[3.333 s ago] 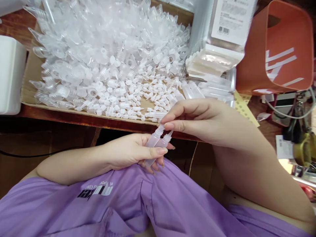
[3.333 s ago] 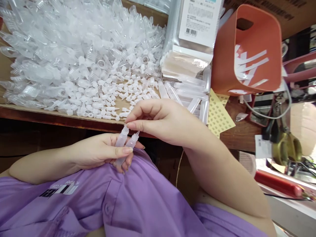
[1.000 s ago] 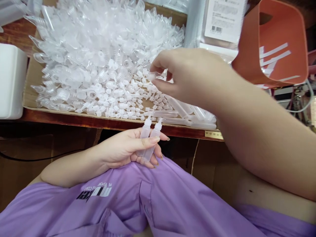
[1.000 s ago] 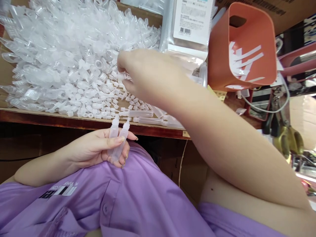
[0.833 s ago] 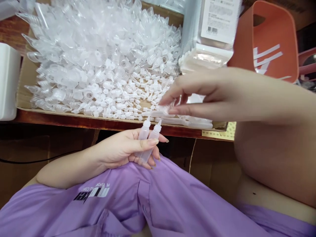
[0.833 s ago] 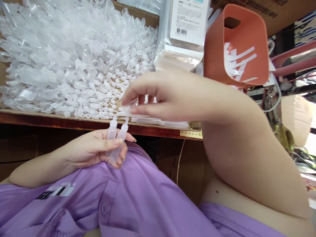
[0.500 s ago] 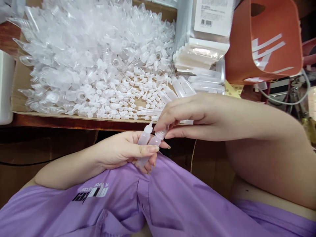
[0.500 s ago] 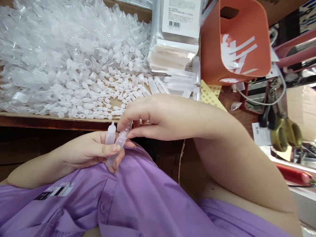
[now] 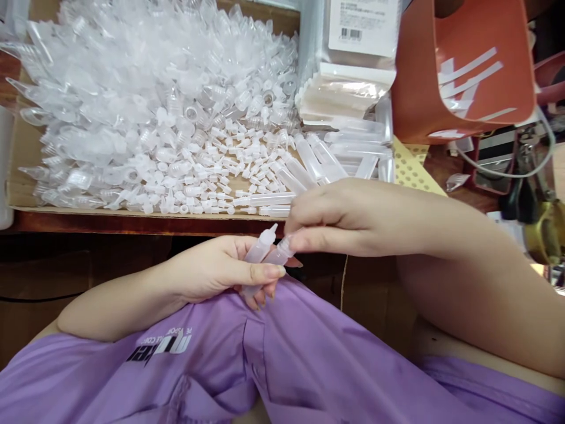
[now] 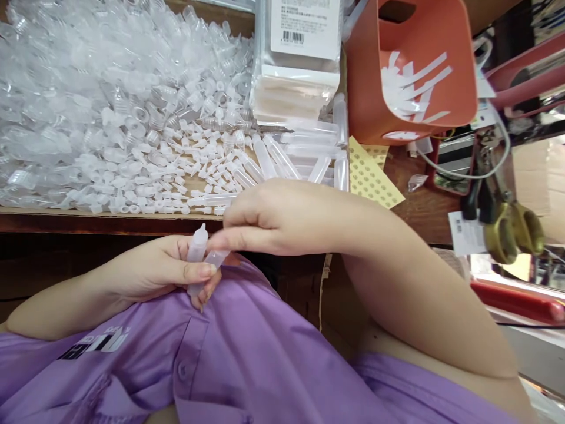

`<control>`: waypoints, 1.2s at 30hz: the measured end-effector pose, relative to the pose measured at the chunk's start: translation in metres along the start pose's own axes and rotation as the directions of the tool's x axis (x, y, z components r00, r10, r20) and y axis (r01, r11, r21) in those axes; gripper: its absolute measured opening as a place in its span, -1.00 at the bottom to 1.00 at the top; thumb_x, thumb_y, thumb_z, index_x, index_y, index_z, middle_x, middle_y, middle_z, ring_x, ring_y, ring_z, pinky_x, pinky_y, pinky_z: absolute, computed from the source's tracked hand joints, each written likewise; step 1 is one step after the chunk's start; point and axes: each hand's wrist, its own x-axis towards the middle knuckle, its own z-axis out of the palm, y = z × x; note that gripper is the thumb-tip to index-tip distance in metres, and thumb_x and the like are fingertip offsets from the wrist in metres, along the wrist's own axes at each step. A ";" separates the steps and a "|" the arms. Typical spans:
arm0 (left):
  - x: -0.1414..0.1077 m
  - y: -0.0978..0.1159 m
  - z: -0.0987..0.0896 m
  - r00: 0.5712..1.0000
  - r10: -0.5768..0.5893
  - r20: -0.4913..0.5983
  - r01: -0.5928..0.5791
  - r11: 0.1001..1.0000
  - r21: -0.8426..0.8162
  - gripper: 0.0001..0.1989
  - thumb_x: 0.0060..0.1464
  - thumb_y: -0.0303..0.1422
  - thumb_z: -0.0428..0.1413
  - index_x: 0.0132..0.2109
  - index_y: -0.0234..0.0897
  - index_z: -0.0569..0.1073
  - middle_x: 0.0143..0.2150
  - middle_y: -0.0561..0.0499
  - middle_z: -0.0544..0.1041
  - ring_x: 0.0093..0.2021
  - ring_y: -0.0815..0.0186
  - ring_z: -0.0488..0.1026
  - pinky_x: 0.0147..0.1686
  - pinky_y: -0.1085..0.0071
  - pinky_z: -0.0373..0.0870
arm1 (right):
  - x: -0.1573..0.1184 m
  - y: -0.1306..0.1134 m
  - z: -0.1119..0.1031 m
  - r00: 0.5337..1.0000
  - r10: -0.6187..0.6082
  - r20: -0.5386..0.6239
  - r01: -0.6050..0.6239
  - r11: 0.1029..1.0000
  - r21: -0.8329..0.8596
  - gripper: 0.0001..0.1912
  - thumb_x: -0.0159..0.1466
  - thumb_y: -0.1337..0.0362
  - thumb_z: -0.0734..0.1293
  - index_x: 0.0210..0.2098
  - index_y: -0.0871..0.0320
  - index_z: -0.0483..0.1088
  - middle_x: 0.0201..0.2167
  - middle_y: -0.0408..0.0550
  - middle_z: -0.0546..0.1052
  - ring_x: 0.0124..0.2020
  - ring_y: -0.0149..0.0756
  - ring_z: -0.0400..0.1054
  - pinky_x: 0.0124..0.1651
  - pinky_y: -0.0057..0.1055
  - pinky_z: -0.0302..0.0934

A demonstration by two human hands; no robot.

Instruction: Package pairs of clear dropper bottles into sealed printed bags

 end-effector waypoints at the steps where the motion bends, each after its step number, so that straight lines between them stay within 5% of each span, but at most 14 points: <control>1: 0.000 0.000 0.001 1.000 -0.002 -0.009 0.002 1.000 0.001 -0.69 -0.03 -0.20 0.33 -0.43 -0.37 0.49 -0.51 0.06 0.47 -0.47 0.45 0.41 -0.39 0.50 0.40 | 0.000 0.000 0.001 1.000 -0.019 -0.001 0.019 1.000 0.016 -0.63 0.36 0.05 0.23 -0.20 0.21 0.51 -0.34 -0.05 0.58 -0.38 -0.39 0.41 -0.36 -0.48 0.19; 6: -0.001 0.000 0.004 0.999 -0.037 -0.025 0.037 0.999 0.017 -0.69 -0.04 -0.19 0.33 -0.44 -0.37 0.49 -0.51 0.07 0.47 -0.49 0.45 0.41 -0.39 0.49 0.41 | 0.000 -0.001 0.003 1.000 0.024 0.019 -0.023 0.998 -0.056 -0.54 0.39 0.01 0.16 -0.34 0.20 0.51 -0.47 -0.06 0.53 -0.47 -0.39 0.35 -0.41 -0.45 0.13; 10: 0.000 0.000 0.005 0.999 -0.036 -0.031 0.037 0.999 0.011 -0.67 -0.05 -0.17 0.34 -0.44 -0.37 0.49 -0.52 0.07 0.46 -0.49 0.45 0.40 -0.39 0.49 0.40 | -0.001 0.001 0.004 0.997 -0.075 0.011 0.075 0.997 -0.011 -0.64 0.35 0.04 0.26 -0.15 0.21 0.50 -0.29 -0.01 0.56 -0.33 -0.36 0.39 -0.33 -0.46 0.18; 14: 0.000 0.000 0.004 0.999 -0.034 -0.037 0.035 0.999 0.022 -0.66 -0.06 -0.17 0.35 -0.44 -0.37 0.48 -0.52 0.07 0.46 -0.49 0.46 0.40 -0.39 0.49 0.39 | -0.003 0.001 0.006 0.999 -0.031 0.030 0.033 0.998 -0.048 -0.60 0.38 0.04 0.21 -0.27 0.23 0.50 -0.40 -0.04 0.50 -0.39 -0.38 0.35 -0.36 -0.46 0.15; 18: 0.000 0.000 0.005 0.998 -0.036 -0.046 0.037 0.999 0.028 -0.64 -0.07 -0.14 0.34 -0.45 -0.38 0.48 -0.53 0.07 0.46 -0.51 0.46 0.39 -0.42 0.50 0.39 | -0.004 0.000 0.008 0.992 -0.124 -0.001 0.124 0.992 -0.027 -0.70 0.37 0.15 0.25 -0.08 0.24 0.46 -0.22 0.00 0.53 -0.25 -0.37 0.38 -0.25 -0.47 0.20; 23: 0.000 -0.001 0.004 0.999 -0.025 -0.034 0.027 0.999 0.041 -0.63 -0.08 -0.13 0.34 -0.45 -0.37 0.48 -0.52 0.08 0.45 -0.51 0.46 0.40 -0.41 0.49 0.40 | -0.003 -0.003 0.009 0.998 -0.058 0.028 0.061 0.989 -0.138 -0.63 0.40 0.10 0.18 -0.24 0.24 0.48 -0.38 -0.03 0.49 -0.38 -0.36 0.33 -0.35 -0.43 0.14; 28: -0.001 -0.001 0.004 0.998 -0.014 -0.055 0.018 0.998 0.058 -0.64 -0.08 -0.14 0.34 -0.45 -0.37 0.48 -0.52 0.07 0.46 -0.49 0.44 0.40 -0.41 0.48 0.40 | -0.005 -0.002 0.010 0.996 -0.093 -0.002 0.093 0.994 -0.049 -0.68 0.39 0.12 0.22 -0.12 0.24 0.45 -0.26 0.01 0.52 -0.28 -0.35 0.37 -0.28 -0.44 0.18; 36: -0.002 -0.002 0.005 0.996 -0.007 -0.085 0.011 0.999 0.049 -0.60 -0.14 -0.10 0.37 -0.46 -0.36 0.47 -0.53 0.08 0.45 -0.52 0.45 0.39 -0.44 0.48 0.40 | 0.006 0.002 0.018 0.997 -0.075 -0.001 0.074 0.992 -0.103 -0.59 0.40 0.09 0.14 -0.39 0.23 0.42 -0.49 -0.06 0.42 -0.47 -0.38 0.27 -0.40 -0.43 0.05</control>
